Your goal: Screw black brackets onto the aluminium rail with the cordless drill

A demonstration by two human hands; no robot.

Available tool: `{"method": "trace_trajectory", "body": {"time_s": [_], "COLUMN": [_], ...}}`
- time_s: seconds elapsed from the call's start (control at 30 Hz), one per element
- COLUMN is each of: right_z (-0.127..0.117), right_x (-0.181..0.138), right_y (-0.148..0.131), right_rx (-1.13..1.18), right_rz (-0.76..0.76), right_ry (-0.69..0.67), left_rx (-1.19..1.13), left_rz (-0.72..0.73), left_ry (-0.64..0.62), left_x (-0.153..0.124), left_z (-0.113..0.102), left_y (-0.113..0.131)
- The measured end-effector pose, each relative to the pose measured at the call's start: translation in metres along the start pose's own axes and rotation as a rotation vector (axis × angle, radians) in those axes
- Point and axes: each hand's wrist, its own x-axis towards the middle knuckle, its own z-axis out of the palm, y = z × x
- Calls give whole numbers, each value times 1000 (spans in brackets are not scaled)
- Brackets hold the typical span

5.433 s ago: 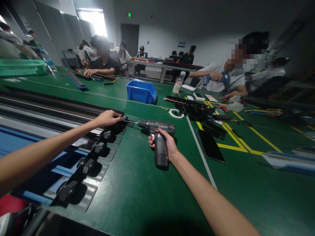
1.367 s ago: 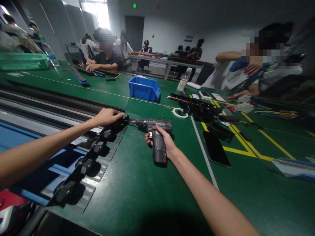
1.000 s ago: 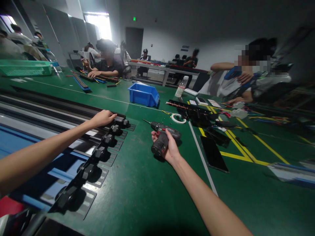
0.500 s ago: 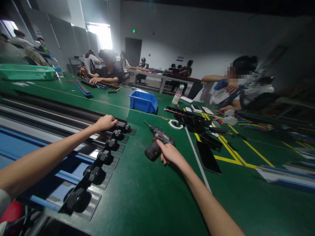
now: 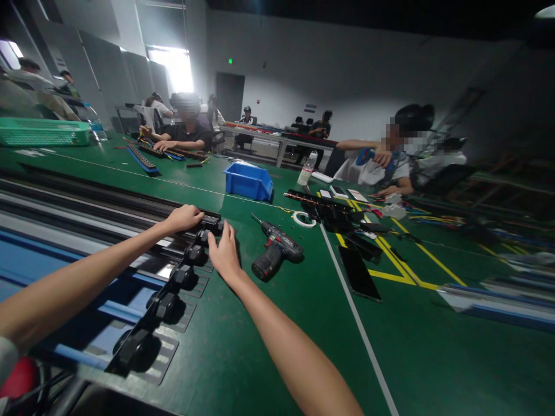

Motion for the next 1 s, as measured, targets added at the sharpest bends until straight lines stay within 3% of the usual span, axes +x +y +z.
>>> {"method": "trace_trajectory", "body": {"time_s": [0.17,0.5,0.67,0.73,0.8,0.9,1.0], "right_z": [6,9,-4,-29,-71,-162,-262], "right_x": [0,4,2,4,4,-11,-46], "right_y": [15,14,-6,-17,-21,-1,48], "right_rx": [58,45,64,62,48,-81,-427], "right_rz": [-17,-130,-124,-147,-170,-117,45], "right_ry": [-47,-200,-104,-42,5,114,319], "left_rx": [-12,17,27,38,49,50,50], "left_rz": [-21,-96,-103,-68,-46,-62,-43], "left_ry": [26,54,8,-13,-31,-38,-48], "left_x": [1,-2,1,3,6,9,11], "left_z": [3,4,3,4,7,10,13], "left_y": [-1,0,0,-3,-6,-10,-12]}}
